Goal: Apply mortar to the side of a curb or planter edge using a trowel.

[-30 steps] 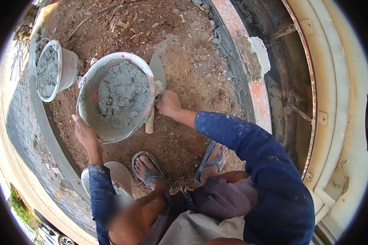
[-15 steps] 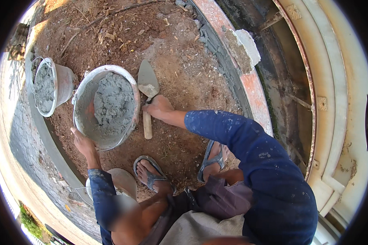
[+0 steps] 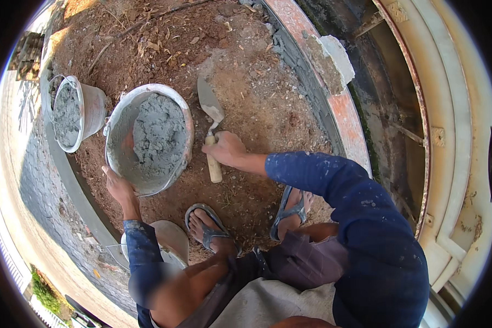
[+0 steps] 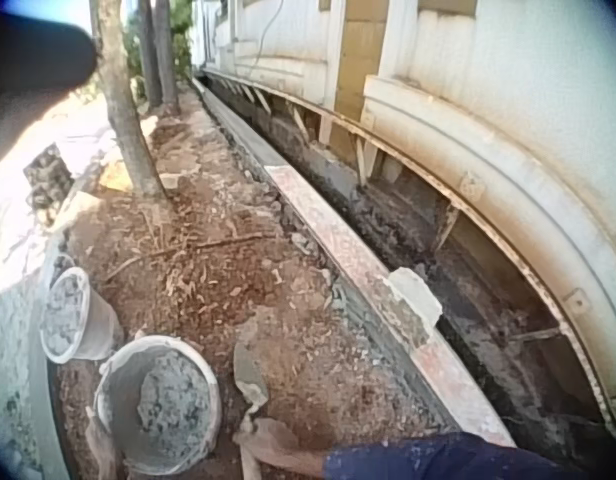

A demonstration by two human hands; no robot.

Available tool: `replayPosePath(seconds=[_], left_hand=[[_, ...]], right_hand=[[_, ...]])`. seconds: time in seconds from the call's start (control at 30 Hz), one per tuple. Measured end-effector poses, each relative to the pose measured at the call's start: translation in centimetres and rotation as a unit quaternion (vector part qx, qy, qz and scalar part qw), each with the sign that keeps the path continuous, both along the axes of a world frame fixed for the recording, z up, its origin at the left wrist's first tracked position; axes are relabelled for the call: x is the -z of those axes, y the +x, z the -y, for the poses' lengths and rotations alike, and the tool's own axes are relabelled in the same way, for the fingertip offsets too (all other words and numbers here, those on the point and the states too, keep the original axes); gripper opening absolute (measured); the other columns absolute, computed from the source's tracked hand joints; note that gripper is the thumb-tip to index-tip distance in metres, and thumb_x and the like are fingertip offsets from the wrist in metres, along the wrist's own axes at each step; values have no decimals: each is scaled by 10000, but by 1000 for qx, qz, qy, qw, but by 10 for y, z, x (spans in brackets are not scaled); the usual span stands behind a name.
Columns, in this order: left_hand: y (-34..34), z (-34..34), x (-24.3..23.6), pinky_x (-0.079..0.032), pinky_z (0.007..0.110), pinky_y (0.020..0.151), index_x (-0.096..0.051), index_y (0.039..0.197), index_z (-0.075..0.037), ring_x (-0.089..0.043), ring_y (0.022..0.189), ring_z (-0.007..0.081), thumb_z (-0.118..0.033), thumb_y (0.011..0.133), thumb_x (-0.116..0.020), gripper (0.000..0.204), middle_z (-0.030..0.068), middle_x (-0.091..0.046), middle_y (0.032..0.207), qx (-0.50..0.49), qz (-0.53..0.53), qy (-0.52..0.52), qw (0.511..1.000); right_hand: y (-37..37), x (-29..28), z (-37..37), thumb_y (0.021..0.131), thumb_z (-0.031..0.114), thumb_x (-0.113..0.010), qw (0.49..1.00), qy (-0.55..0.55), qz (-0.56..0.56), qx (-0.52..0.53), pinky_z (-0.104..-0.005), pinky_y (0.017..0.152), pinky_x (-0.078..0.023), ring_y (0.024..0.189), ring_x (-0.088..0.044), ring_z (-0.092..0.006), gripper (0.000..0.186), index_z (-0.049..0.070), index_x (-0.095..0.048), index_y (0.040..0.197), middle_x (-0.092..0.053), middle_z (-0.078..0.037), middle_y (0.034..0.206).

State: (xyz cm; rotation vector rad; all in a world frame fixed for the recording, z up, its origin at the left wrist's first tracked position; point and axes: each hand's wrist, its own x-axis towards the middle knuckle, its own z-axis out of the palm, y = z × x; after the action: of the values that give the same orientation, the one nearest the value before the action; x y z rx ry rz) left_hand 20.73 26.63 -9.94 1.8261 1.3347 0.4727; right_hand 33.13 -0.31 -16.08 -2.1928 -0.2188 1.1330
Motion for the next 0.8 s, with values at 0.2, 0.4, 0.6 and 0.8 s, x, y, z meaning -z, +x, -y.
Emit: replayPosePath(seconds=[0.2,0.4,0.6,0.8], left_hand=[[-9,-9,4,-475,366,850,-609,1161,102,-627,941,253,-505,1028,-311,689,191,-666,1065,11,-15,-16,1000],[-9,-12,6,-475,369,842,-612,1150,106,-627,935,256,-505,1029,-304,694,189,-670,1052,16,-1,-21,1000],[-8,-10,3,-476,368,834,-620,1124,112,-631,919,261,-502,1029,-302,698,189,-674,1029,13,-13,-22,1000],[-7,-10,2,-474,368,824,-624,1108,112,-630,899,260,-513,1022,-310,705,191,-676,1012,8,-3,-21,1000]], right_hand=[[-8,-13,52,859,257,-620,930,181,-180,265,-419,541,-502,547,-594,-246,300,6,-503,975,-583,-125,701],[37,-8,109,915,166,-554,934,161,67,313,-327,389,-426,498,-554,-167,239,37,-422,1067,-519,-66,661],[83,-6,138,883,94,-593,899,147,-19,413,-318,411,-449,503,-526,-152,231,35,-433,1039,-540,-60,734],[106,9,157,856,64,-617,876,131,-85,457,-320,423,-452,535,-519,-146,226,50,-446,1001,-522,-44,728]])
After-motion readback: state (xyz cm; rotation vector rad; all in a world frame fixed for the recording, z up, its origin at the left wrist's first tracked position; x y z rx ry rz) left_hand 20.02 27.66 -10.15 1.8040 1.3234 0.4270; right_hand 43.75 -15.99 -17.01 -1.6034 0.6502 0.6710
